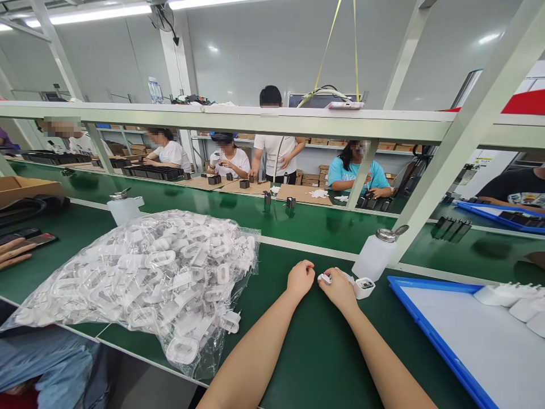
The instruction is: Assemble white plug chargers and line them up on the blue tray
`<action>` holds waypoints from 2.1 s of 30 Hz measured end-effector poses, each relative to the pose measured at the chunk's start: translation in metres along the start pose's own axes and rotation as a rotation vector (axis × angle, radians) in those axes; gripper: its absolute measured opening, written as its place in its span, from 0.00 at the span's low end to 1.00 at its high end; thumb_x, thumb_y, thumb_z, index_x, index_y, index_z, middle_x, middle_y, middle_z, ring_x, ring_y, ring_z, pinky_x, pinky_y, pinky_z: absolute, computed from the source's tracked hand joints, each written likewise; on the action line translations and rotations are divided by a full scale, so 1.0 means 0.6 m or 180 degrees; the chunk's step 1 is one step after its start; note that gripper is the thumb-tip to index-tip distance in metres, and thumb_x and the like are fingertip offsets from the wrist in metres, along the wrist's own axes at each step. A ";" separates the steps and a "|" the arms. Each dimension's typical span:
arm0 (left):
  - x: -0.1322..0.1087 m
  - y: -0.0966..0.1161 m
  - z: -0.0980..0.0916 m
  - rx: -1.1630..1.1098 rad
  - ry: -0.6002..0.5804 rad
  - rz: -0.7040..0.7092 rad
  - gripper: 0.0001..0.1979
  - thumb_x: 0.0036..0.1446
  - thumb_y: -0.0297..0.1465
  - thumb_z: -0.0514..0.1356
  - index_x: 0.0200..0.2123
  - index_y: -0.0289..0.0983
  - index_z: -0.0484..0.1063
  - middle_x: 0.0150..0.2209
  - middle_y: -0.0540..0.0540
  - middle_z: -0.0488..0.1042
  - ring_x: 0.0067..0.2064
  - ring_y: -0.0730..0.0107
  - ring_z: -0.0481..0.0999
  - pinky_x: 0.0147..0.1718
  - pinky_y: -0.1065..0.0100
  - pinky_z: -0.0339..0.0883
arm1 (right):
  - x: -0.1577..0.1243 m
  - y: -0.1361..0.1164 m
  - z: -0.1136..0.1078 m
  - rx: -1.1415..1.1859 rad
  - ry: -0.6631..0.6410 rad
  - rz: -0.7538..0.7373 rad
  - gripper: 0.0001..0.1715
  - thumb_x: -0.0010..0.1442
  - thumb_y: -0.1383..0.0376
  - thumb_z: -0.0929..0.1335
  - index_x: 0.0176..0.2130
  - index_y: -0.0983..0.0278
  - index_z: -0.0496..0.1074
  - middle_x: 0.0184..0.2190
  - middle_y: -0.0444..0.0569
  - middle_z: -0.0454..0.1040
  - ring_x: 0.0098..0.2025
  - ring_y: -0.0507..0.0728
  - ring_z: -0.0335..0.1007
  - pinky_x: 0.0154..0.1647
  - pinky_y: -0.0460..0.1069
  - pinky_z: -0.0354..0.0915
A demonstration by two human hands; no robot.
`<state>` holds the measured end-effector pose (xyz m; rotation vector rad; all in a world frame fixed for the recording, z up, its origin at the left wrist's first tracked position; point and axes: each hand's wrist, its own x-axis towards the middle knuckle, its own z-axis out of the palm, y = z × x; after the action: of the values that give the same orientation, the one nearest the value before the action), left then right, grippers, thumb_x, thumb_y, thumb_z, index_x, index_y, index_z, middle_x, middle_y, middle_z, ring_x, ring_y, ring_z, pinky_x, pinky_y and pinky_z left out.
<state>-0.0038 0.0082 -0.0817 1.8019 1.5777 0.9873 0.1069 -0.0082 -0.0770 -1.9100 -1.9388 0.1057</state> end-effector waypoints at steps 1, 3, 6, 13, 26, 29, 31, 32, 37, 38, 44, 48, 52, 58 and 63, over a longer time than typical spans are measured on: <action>0.000 0.000 0.000 0.0003 -0.0008 0.0002 0.11 0.46 0.25 0.46 0.31 0.37 0.65 0.31 0.49 0.69 0.30 0.75 0.67 0.31 0.73 0.59 | 0.000 0.000 0.000 -0.0009 -0.0002 -0.0028 0.08 0.46 0.64 0.57 0.27 0.64 0.61 0.31 0.48 0.65 0.36 0.56 0.59 0.31 0.49 0.54; 0.000 0.001 0.000 0.0014 -0.0018 -0.0002 0.11 0.46 0.25 0.46 0.32 0.37 0.65 0.31 0.49 0.68 0.31 0.75 0.67 0.32 0.74 0.59 | 0.001 0.000 0.001 0.0050 0.0060 -0.0125 0.08 0.46 0.64 0.57 0.27 0.64 0.61 0.30 0.48 0.65 0.35 0.56 0.59 0.31 0.49 0.54; 0.001 0.001 -0.001 0.0013 -0.0030 -0.0041 0.11 0.46 0.25 0.46 0.32 0.37 0.65 0.32 0.49 0.68 0.31 0.75 0.66 0.32 0.74 0.59 | 0.002 -0.001 0.003 0.0212 0.0196 -0.0241 0.08 0.47 0.64 0.57 0.28 0.63 0.60 0.31 0.47 0.64 0.36 0.55 0.59 0.33 0.49 0.54; 0.002 -0.003 0.002 -0.0069 -0.0027 0.0017 0.11 0.46 0.25 0.46 0.31 0.36 0.65 0.33 0.49 0.68 0.31 0.75 0.66 0.32 0.74 0.59 | 0.001 0.002 0.007 0.0118 -0.0031 -0.0157 0.09 0.45 0.63 0.58 0.29 0.63 0.61 0.31 0.48 0.64 0.36 0.56 0.59 0.32 0.49 0.55; 0.004 -0.005 0.004 -0.0035 -0.0003 0.0045 0.10 0.46 0.26 0.45 0.30 0.37 0.64 0.32 0.49 0.68 0.30 0.76 0.66 0.31 0.74 0.59 | 0.000 0.000 0.002 0.0263 0.0035 -0.0252 0.08 0.46 0.63 0.57 0.28 0.63 0.61 0.31 0.47 0.64 0.36 0.55 0.59 0.33 0.49 0.55; 0.003 -0.004 0.003 -0.0013 0.0008 0.0042 0.11 0.46 0.25 0.45 0.31 0.36 0.64 0.32 0.49 0.68 0.30 0.75 0.66 0.31 0.73 0.59 | 0.001 0.001 0.005 0.0183 -0.0024 -0.0253 0.08 0.46 0.64 0.57 0.28 0.63 0.61 0.30 0.47 0.65 0.37 0.56 0.59 0.33 0.49 0.55; 0.003 -0.004 0.003 -0.0024 0.0013 0.0047 0.11 0.46 0.25 0.45 0.31 0.36 0.64 0.32 0.48 0.68 0.30 0.75 0.66 0.32 0.73 0.59 | 0.002 0.002 0.007 0.0196 0.0028 -0.0279 0.08 0.46 0.64 0.57 0.28 0.63 0.62 0.30 0.47 0.65 0.36 0.56 0.59 0.32 0.49 0.55; 0.003 -0.004 0.003 -0.0031 0.0016 0.0047 0.11 0.46 0.25 0.45 0.31 0.36 0.64 0.32 0.48 0.68 0.31 0.75 0.66 0.32 0.73 0.59 | 0.002 0.003 0.007 0.0221 0.0067 -0.0309 0.08 0.46 0.63 0.57 0.28 0.63 0.62 0.30 0.47 0.65 0.36 0.56 0.59 0.32 0.49 0.55; 0.003 -0.005 0.004 -0.0066 -0.0013 0.0060 0.11 0.46 0.26 0.45 0.31 0.36 0.64 0.33 0.48 0.68 0.31 0.75 0.66 0.31 0.73 0.60 | 0.003 0.002 0.009 0.0301 0.0111 -0.0334 0.09 0.46 0.63 0.57 0.28 0.63 0.62 0.30 0.47 0.65 0.35 0.56 0.60 0.32 0.49 0.55; 0.003 -0.006 0.004 -0.0079 -0.0023 0.0058 0.11 0.46 0.26 0.45 0.31 0.36 0.64 0.33 0.48 0.68 0.30 0.75 0.67 0.31 0.73 0.60 | 0.003 0.002 0.009 0.0286 0.0086 -0.0312 0.08 0.45 0.63 0.58 0.28 0.63 0.62 0.30 0.47 0.65 0.35 0.56 0.60 0.32 0.49 0.55; 0.004 -0.007 0.005 -0.0107 -0.0004 0.0068 0.10 0.45 0.26 0.46 0.30 0.36 0.64 0.32 0.49 0.68 0.31 0.75 0.66 0.31 0.74 0.60 | 0.002 0.003 0.009 0.0295 0.0126 -0.0325 0.08 0.46 0.63 0.57 0.27 0.63 0.61 0.29 0.47 0.65 0.36 0.56 0.59 0.32 0.49 0.55; 0.005 -0.008 0.006 -0.0108 -0.0010 0.0042 0.10 0.45 0.25 0.46 0.30 0.36 0.64 0.32 0.49 0.68 0.30 0.76 0.67 0.31 0.74 0.60 | 0.002 0.002 0.008 0.0271 0.0075 -0.0251 0.09 0.46 0.63 0.58 0.28 0.64 0.62 0.29 0.47 0.65 0.36 0.56 0.59 0.32 0.49 0.55; 0.006 -0.009 0.007 -0.0091 -0.0009 0.0059 0.10 0.45 0.25 0.45 0.30 0.36 0.64 0.32 0.48 0.68 0.30 0.75 0.67 0.31 0.73 0.60 | 0.001 0.000 0.005 0.0262 0.0154 -0.0295 0.08 0.46 0.64 0.58 0.28 0.64 0.62 0.29 0.47 0.66 0.35 0.55 0.60 0.32 0.49 0.55; 0.005 -0.009 0.006 -0.0130 -0.0025 0.0056 0.10 0.45 0.25 0.45 0.31 0.36 0.64 0.31 0.49 0.68 0.30 0.75 0.67 0.31 0.73 0.60 | 0.001 -0.002 0.005 0.0131 0.0025 -0.0201 0.09 0.46 0.65 0.58 0.30 0.64 0.63 0.31 0.48 0.66 0.38 0.57 0.59 0.33 0.50 0.55; 0.005 -0.009 0.007 -0.0109 0.0016 0.0072 0.11 0.45 0.25 0.45 0.30 0.36 0.64 0.32 0.49 0.68 0.31 0.75 0.66 0.31 0.73 0.60 | 0.000 -0.003 0.004 0.0182 0.0128 -0.0243 0.09 0.47 0.64 0.57 0.30 0.63 0.62 0.31 0.48 0.66 0.36 0.56 0.60 0.32 0.49 0.55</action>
<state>-0.0037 0.0126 -0.0880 1.7988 1.5374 1.0239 0.1042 -0.0077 -0.0787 -1.7859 -1.9583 0.0986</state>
